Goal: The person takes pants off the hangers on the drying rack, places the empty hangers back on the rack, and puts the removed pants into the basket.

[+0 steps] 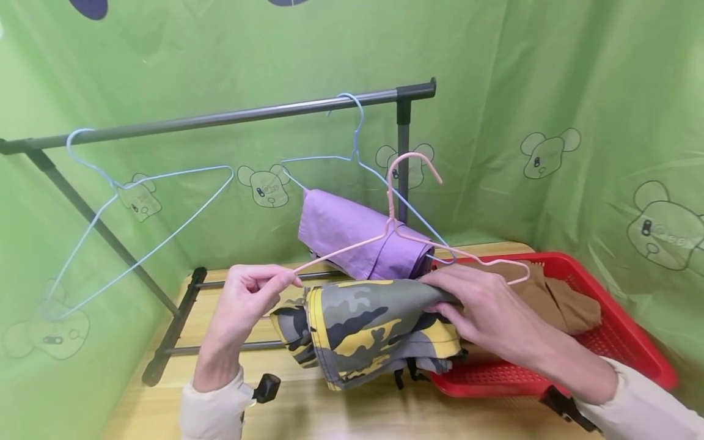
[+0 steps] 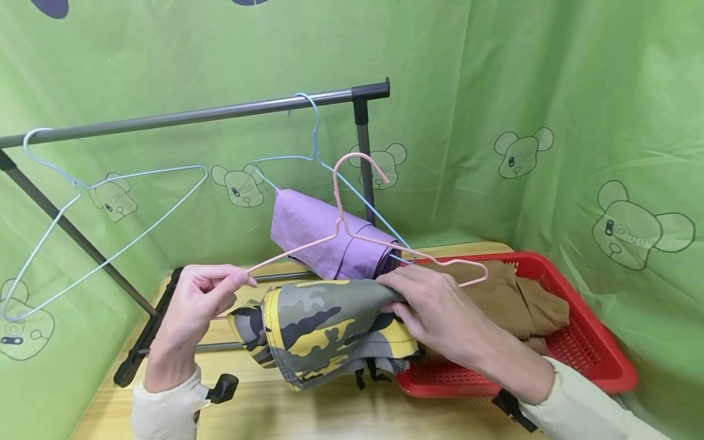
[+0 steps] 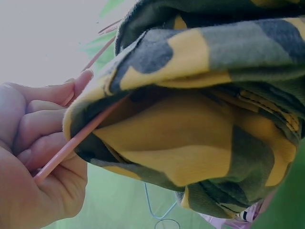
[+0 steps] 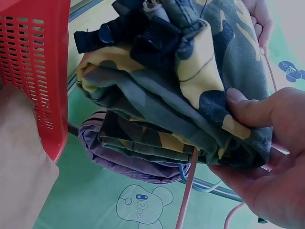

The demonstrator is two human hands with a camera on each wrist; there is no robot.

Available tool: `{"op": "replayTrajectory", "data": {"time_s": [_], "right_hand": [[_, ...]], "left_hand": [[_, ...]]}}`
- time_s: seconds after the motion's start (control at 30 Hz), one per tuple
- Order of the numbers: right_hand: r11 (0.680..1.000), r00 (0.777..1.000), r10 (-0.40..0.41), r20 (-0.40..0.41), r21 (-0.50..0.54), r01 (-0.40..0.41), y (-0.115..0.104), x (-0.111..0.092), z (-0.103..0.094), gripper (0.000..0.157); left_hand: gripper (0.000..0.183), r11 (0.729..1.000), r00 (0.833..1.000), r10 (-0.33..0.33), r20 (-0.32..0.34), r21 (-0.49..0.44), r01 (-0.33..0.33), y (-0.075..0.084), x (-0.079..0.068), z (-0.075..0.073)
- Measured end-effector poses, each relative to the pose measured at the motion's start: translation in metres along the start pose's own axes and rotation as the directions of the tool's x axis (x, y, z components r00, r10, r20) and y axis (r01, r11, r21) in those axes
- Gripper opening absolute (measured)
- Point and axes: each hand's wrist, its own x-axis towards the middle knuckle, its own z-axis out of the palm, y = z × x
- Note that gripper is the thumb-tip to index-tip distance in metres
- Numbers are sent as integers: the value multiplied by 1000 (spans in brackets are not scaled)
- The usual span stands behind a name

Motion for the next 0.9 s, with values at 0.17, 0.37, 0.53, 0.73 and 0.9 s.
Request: {"op": "replayTrajectory", "data": {"time_s": [0.17, 0.37, 0.53, 0.73, 0.9], "right_hand": [[1000, 999, -15, -35, -9, 15, -1, 1, 1, 41], [999, 998, -21, -60, -36, 19, -3, 3, -1, 43], [999, 998, -5, -70, -32, 3, -4, 5, -2, 40], [1000, 993, -5, -117, -18, 3, -5, 7, -5, 42], [1000, 991, -4, -134, 2, 4, -7, 10, -7, 42]], "left_hand": [[15, 1000, 1000, 3, -2, 9, -3, 1, -1, 1], [14, 1000, 1000, 7, -7, 11, -7, 3, -1, 0], [14, 999, 1000, 11, -12, 50, -10, 4, -1, 0], [13, 996, 999, 29, -15, 85, -27, 5, -1, 1], [13, 987, 999, 40, -17, 159, -37, 5, -2, 4]]}}
